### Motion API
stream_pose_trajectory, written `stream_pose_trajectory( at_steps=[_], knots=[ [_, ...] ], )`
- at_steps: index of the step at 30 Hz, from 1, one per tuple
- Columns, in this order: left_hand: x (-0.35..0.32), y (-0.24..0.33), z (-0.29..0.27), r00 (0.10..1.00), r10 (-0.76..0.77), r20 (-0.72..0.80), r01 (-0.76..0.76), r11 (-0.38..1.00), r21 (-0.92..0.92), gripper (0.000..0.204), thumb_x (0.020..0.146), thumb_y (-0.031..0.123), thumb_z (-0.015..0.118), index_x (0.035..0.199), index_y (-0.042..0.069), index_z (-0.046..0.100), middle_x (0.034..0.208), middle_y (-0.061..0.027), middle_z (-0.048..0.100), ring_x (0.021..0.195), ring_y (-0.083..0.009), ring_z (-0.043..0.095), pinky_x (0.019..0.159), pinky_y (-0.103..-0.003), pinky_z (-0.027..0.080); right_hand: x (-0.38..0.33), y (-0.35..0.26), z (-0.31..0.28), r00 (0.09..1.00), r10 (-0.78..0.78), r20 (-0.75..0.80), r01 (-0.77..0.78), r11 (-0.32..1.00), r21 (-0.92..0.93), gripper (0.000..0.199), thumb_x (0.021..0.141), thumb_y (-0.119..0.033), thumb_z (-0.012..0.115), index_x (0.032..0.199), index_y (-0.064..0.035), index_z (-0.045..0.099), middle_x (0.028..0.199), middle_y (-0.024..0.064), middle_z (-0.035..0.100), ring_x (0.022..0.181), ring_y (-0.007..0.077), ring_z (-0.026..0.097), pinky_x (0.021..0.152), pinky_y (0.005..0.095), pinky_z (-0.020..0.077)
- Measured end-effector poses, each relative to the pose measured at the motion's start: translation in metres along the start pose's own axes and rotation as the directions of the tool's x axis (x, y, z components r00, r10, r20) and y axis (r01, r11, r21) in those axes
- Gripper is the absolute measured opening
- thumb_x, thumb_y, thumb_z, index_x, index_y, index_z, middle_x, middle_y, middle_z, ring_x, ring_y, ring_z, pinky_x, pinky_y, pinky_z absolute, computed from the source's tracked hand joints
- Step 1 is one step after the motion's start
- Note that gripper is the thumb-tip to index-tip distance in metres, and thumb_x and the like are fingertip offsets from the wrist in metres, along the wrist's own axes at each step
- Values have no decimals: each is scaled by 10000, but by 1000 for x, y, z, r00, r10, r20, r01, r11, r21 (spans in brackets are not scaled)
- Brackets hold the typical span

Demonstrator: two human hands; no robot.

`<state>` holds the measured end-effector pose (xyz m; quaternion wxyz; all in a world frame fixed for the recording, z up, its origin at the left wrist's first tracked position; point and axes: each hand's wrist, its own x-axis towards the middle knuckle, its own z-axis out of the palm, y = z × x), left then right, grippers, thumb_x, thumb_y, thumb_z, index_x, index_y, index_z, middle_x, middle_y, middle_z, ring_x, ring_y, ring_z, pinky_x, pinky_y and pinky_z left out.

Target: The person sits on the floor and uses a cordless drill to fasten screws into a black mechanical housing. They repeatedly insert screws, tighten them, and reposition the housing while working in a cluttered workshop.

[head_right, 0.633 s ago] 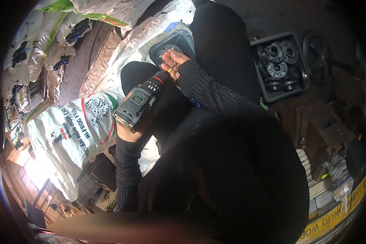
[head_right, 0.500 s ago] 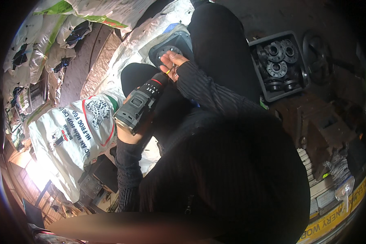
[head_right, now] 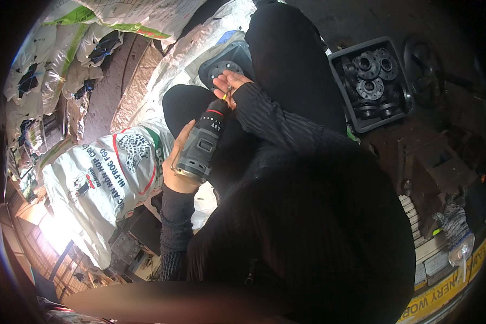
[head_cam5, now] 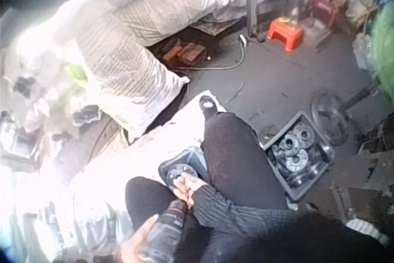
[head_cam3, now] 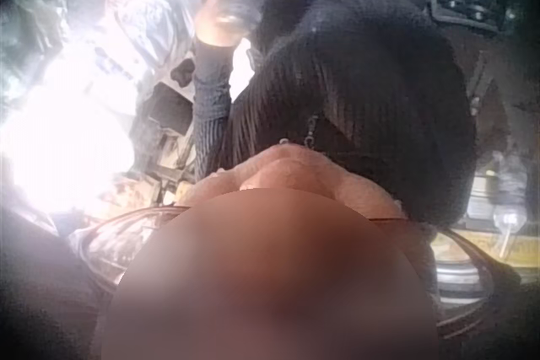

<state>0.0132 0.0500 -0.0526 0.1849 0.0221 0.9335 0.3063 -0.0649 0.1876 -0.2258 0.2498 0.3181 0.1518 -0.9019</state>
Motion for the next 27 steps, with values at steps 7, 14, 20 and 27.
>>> stream_pose_trajectory(
  at_steps=[7, 14, 20, 27],
  knots=[
    [12, -17, -18, 974, 222, -44, -203, 944, 260, 549, 746, 88, 710, 1261, 53, 522, 1187, -143, 605, 1100, -251, 599, 938, -323, 461, -9, -13, -18, 984, -92, -151, 28, 925, -379, 422, 952, -348, 543, 1209, -13, 554, 1049, 67, 606, 840, 124, 606, 762, 260, 526],
    [25, -46, -19, 999, 40, 32, -41, 999, 20, 522, 739, 93, 705, 1230, 21, 542, 1166, -156, 618, 1096, -280, 605, 936, -339, 461, 35, -25, -36, 901, -387, -196, 147, 696, -702, 405, 899, -416, 610, 1010, -27, 627, 671, -52, 466, 548, 26, 413, 496, 196, 358],
    [47, -50, -17, 996, -4, 93, -3, 998, 69, 558, 706, 94, 724, 1231, 52, 537, 1123, -163, 631, 1033, -284, 630, 882, -325, 490, 52, -20, -29, 927, -369, -71, 128, 488, -864, 451, 882, -465, 609, 836, -17, 636, 661, 16, 578, 628, 102, 535, 592, 278, 432],
    [56, -24, -34, 975, -154, 161, 134, 982, 130, 605, 650, 76, 732, 1218, 82, 524, 1030, -130, 657, 904, -314, 660, 767, -342, 519, 43, -28, -15, 902, -430, 27, 111, 170, -979, 429, 868, -452, 604, 889, -23, 613, 823, 163, 644, 749, 294, 622, 690, 369, 470]
  ],
)
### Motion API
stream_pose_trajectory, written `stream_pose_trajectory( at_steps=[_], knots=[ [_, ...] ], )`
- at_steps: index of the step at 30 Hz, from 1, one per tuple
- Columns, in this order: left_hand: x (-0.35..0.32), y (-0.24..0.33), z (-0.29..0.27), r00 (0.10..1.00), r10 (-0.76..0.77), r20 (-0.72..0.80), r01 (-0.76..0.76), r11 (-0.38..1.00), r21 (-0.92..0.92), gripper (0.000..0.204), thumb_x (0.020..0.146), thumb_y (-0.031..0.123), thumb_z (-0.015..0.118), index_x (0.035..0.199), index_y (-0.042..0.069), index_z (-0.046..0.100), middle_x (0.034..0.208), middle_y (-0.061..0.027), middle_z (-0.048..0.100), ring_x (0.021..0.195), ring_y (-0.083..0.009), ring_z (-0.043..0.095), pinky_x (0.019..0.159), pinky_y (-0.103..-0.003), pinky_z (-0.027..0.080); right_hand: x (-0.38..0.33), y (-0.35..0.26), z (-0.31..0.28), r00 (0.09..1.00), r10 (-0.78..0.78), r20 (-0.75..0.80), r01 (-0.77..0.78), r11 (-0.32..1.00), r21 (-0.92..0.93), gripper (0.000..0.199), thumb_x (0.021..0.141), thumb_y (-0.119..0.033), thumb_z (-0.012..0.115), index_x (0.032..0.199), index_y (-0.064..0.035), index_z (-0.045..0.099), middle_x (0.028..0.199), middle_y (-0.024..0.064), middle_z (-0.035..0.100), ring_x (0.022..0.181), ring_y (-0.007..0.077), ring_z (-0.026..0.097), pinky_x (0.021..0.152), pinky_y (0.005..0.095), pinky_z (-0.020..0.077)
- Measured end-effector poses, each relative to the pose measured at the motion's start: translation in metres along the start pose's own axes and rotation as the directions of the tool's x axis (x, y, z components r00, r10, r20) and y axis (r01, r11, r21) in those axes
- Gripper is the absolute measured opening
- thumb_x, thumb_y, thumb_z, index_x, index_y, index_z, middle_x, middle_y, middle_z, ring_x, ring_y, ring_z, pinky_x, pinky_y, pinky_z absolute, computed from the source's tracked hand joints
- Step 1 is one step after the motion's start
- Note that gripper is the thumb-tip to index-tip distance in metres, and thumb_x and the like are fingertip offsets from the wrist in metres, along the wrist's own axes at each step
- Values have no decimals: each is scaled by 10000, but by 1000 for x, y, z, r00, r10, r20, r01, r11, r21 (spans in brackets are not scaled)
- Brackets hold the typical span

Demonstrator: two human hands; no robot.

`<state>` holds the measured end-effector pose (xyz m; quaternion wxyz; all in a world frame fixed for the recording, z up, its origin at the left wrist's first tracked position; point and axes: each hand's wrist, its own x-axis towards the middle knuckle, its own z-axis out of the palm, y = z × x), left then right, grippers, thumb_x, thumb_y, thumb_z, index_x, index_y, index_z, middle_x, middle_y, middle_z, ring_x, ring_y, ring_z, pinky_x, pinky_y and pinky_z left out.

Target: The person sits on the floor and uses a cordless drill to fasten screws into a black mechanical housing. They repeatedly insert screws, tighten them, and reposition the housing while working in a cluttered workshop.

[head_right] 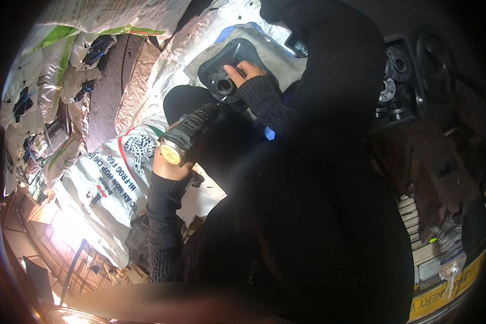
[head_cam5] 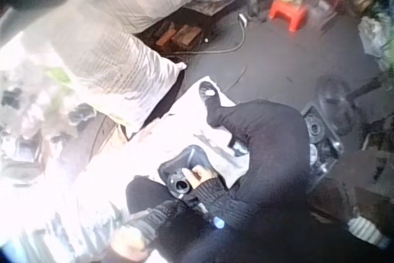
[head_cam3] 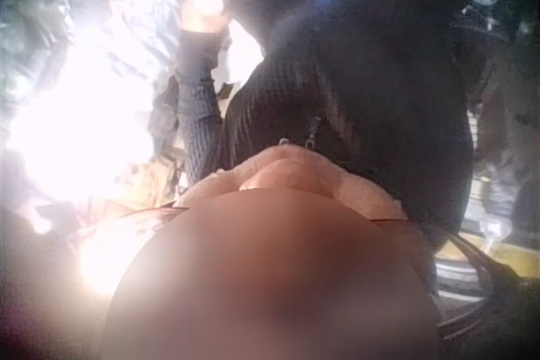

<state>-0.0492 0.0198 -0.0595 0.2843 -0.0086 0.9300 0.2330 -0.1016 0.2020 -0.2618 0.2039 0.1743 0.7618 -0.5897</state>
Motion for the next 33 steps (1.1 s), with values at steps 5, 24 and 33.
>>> stream_pose_trajectory(
  at_steps=[5, 24, 33],
  knots=[
    [20, 7, -1, 992, 123, 8, -124, 992, 8, 562, 692, 121, 704, 1223, 112, 520, 1146, -74, 611, 909, -310, 655, 778, -344, 521, 2, -2, 0, 999, -37, -3, 37, 999, 29, 378, 871, -382, 630, 861, -5, 593, 819, 177, 635, 771, 313, 622, 699, 381, 468],
    [2, 1, 10, 984, 71, -162, -79, 996, -45, 572, 667, 105, 749, 1198, 19, 554, 1106, -142, 644, 1024, -269, 635, 890, -328, 491, 7, 14, 12, 989, -130, -69, 127, 991, -45, 393, 882, -421, 590, 783, -41, 571, 784, 209, 610, 754, 373, 605, 664, 419, 454],
    [-97, 0, 80, 998, -37, 42, 45, 976, -215, 629, 733, 65, 704, 1317, 40, 472, 1212, -177, 596, 1112, -275, 600, 940, -344, 471, 7, 1, 2, 962, -214, -168, 247, 945, 214, 463, 906, -399, 608, 645, -33, 496, 567, -19, 415, 569, 85, 364, 536, 294, 345]
  ],
)
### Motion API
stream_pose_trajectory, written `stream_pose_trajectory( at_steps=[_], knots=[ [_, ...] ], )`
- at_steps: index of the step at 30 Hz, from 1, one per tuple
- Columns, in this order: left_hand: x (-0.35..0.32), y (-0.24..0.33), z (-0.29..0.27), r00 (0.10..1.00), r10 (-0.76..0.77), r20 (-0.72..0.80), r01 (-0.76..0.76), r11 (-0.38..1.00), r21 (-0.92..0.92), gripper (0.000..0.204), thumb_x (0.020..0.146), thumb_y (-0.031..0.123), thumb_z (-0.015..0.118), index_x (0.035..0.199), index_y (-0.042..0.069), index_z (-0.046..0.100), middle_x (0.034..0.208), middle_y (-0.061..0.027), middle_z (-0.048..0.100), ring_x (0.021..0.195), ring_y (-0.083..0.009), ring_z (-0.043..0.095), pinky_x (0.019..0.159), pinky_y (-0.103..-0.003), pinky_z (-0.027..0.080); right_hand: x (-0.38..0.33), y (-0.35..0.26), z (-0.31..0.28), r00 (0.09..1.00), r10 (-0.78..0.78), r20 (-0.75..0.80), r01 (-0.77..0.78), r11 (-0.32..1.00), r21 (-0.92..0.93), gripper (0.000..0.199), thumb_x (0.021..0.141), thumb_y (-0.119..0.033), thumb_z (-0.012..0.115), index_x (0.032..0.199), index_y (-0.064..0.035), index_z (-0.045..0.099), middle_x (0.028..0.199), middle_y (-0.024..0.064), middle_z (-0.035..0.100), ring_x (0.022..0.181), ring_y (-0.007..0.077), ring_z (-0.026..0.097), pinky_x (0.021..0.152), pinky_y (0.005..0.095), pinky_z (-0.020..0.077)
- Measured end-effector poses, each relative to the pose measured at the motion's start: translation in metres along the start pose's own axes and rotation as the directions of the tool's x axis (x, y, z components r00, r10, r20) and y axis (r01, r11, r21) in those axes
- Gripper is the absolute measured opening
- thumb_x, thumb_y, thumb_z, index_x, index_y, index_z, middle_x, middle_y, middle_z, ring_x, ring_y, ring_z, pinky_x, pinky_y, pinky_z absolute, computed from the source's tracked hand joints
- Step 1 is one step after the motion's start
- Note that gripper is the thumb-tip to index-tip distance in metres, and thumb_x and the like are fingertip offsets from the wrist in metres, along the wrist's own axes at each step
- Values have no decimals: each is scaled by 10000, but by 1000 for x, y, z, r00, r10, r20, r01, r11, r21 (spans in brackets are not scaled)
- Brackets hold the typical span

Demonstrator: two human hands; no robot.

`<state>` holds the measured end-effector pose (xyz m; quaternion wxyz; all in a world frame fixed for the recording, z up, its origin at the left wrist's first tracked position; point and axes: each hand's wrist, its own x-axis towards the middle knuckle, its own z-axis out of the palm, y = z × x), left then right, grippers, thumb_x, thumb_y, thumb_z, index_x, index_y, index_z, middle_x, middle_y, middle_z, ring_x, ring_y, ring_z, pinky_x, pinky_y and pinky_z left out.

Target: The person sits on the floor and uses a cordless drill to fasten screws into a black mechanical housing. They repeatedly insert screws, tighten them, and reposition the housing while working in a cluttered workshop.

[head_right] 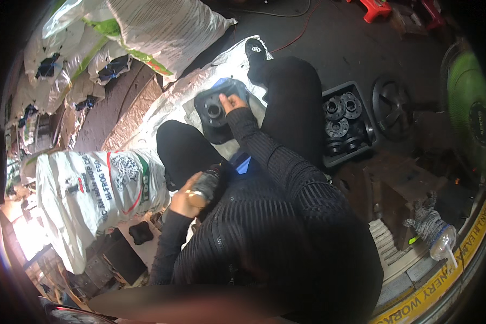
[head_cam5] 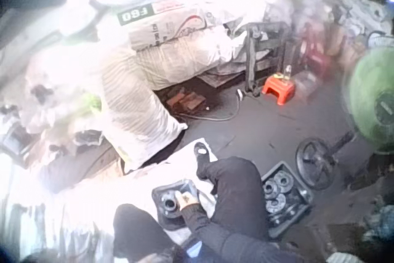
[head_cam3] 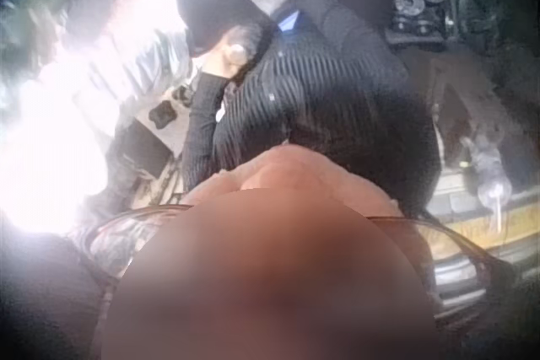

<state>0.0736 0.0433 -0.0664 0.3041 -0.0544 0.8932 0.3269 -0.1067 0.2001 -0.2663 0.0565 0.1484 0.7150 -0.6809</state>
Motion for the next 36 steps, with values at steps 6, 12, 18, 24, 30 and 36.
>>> stream_pose_trajectory(
  at_steps=[6, 12, 18, 24, 30, 36],
  knots=[
    [-39, -56, 5, 931, 232, -282, -318, 895, -312, 833, 708, 194, 739, 1418, 12, 345, 1332, -162, 514, 1234, -268, 494, 977, -355, 421, -20, -98, 6, 954, -238, 180, 156, 912, 380, 340, 939, -363, 577, 795, -56, 607, 719, -41, 556, 660, 41, 473, 596, 223, 401],
    [-98, -86, -49, 395, -446, -803, -250, 789, -561, 378, 825, 203, 724, 1063, -72, 620, 971, -65, 664, 839, -108, 590, 748, -272, 480, -130, -170, 98, 453, -407, 793, 254, 912, 323, 261, 896, -257, 642, 986, -14, 679, 856, 36, 684, 781, 105, 617, 710, 257, 493],
    [-169, -205, -8, 140, -339, -930, 409, 876, -258, 426, 812, 286, 675, 1084, -37, 622, 1008, -251, 661, 937, -354, 656, 810, -411, 493, -65, -147, 36, 597, -515, 615, 416, 854, 312, 186, 908, -170, 604, 930, -9, 696, 825, 32, 678, 744, 79, 605, 669, 223, 481],
    [-119, -237, 36, 426, -381, -821, 437, 881, -182, 499, 841, 243, 629, 1301, 84, 519, 1062, -181, 651, 980, -288, 642, 857, -369, 498, -18, -126, -117, 956, -248, 156, 215, 956, 202, 249, 945, -242, 562, 891, -32, 685, 540, -73, 432, 458, 6, 341, 421, 184, 255],
    [-103, -65, 40, 945, 142, -295, -131, 990, 55, 736, 656, 92, 669, 1356, 90, 439, 1087, -152, 603, 1049, -351, 546, 902, -421, 435, 17, -104, -223, 989, 129, -72, -72, 845, 530, 296, 955, -308, 552, 989, -26, 632, 495, -84, 332, 376, 27, 277, 360, 206, 242],
    [-77, -45, 63, 874, 137, -466, -39, 976, 215, 740, 613, 23, 714, 1311, 77, 474, 1036, -116, 616, 933, -260, 598, 831, -358, 485, 21, -32, -259, 973, 185, -140, -116, 911, 396, 316, 961, -344, 532, 1039, -54, 628, 500, -76, 353, 373, 37, 307, 365, 207, 292]
  ],
)
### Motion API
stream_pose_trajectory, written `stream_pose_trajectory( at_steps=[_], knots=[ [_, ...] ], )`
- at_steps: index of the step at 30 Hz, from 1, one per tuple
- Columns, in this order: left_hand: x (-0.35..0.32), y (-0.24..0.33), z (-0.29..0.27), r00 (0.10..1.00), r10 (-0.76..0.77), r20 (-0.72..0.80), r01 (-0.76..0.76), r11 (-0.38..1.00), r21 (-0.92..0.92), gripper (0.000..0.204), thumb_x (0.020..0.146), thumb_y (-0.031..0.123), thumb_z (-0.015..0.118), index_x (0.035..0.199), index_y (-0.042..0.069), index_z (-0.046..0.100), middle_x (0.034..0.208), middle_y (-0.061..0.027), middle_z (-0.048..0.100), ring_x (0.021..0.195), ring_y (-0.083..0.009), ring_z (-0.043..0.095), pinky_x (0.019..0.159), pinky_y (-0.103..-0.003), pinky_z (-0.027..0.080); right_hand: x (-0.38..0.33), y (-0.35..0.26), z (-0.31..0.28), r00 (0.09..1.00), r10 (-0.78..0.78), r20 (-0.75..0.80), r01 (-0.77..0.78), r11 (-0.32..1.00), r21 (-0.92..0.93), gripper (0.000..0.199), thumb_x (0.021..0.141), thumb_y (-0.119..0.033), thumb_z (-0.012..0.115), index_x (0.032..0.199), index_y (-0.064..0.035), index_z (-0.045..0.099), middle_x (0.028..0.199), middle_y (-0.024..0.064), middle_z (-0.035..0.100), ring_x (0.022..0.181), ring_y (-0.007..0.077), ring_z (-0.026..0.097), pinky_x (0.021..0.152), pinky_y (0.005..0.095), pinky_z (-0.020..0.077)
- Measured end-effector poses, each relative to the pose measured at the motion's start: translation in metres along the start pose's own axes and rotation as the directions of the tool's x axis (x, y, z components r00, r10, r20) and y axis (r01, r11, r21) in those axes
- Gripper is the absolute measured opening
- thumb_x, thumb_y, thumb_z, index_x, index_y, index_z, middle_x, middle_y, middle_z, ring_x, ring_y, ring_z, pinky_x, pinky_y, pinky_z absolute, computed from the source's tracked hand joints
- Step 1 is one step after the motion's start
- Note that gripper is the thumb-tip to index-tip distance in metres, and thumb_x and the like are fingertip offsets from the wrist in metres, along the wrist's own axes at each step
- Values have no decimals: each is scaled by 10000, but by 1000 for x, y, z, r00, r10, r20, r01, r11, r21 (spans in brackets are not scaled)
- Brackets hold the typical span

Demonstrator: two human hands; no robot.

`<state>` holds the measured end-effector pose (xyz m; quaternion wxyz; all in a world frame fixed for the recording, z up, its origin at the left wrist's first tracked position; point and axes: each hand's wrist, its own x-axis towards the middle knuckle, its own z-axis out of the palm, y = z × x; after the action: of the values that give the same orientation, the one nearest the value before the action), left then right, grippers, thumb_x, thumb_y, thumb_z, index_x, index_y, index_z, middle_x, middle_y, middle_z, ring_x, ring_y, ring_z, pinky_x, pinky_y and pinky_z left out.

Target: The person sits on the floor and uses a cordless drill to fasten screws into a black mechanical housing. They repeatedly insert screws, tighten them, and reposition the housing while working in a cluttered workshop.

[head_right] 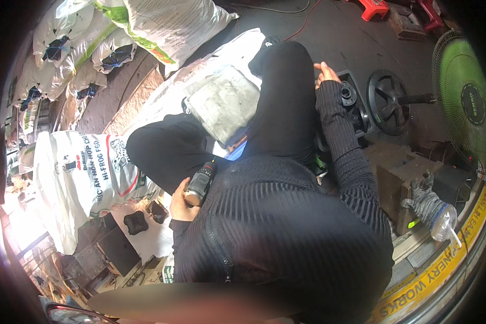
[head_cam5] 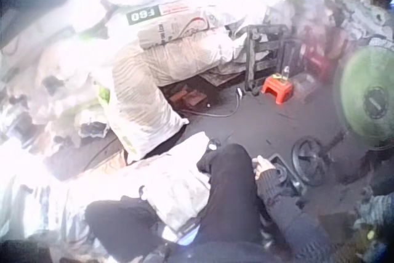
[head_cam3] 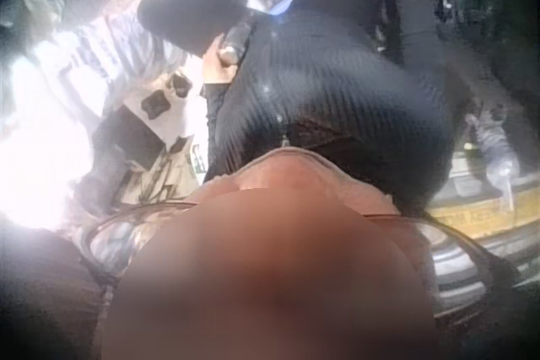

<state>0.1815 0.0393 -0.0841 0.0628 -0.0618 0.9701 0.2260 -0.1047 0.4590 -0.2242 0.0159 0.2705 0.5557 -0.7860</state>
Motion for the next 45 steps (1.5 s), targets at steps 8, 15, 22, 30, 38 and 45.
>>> stream_pose_trajectory(
  at_steps=[8, 15, 22, 30, 38, 45],
  knots=[
    [4, -56, -92, 810, -526, -259, 160, 624, -765, 532, 752, 8, 706, 1238, -6, 489, 1110, -113, 592, 958, -218, 597, 832, -351, 504, 48, 24, -71, 938, -222, -265, 147, 950, -275, 292, 909, -324, 604, 906, -50, 706, 526, -69, 407, 460, 27, 392, 454, 192, 348],
    [77, -180, -72, 626, -768, -133, 282, 382, -880, 395, 842, 209, 681, 1170, 19, 569, 973, -78, 647, 676, -134, 580, 608, -278, 508, 73, 54, -133, 848, -425, -316, 145, 760, -633, 315, 903, -317, 600, 950, -23, 700, 919, 80, 702, 884, 163, 639, 816, 293, 481],
    [186, -307, 53, 433, -895, 109, 851, 366, -378, 386, 872, 180, 649, 1205, 10, 555, 982, -76, 645, 733, -113, 573, 652, -254, 488, 92, 62, -196, 723, -299, -623, -417, 530, -738, 414, 911, -377, 591, 1261, -156, 582, 1045, 95, 639, 928, 138, 596, 846, 261, 445],
    [406, -233, -4, 680, -633, 370, 650, 754, 94, 377, 905, 147, 613, 1245, -1, 539, 992, -73, 644, 799, -89, 565, 702, -226, 465, 104, 97, -242, 838, -265, -477, -207, 654, -728, 487, 951, -314, 557, 1340, -37, 466, 1164, 199, 592, 1100, 254, 566, 924, 332, 442],
    [736, 65, 110, 916, 144, 374, 254, 512, -820, 532, 889, 122, 607, 1362, -8, 399, 1098, -127, 602, 911, -189, 611, 690, -273, 463, 94, 133, -328, 925, -347, -157, -1, 409, -912, 426, 976, -288, 501, 1308, -24, 470, 1187, 164, 585, 1080, 225, 568, 927, 324, 441],
    [1023, 42, 307, 816, -517, 259, 311, 16, -950, 350, 857, -1, 503, 1204, -5, 453, 914, -165, 596, 736, -254, 641, 549, -359, 549, 59, 93, -230, 760, -303, -575, -355, 548, -758, 424, 1001, -320, 446, 1346, -75, 465, 1283, 154, 547, 1152, 218, 531, 984, 300, 400]
  ],
)
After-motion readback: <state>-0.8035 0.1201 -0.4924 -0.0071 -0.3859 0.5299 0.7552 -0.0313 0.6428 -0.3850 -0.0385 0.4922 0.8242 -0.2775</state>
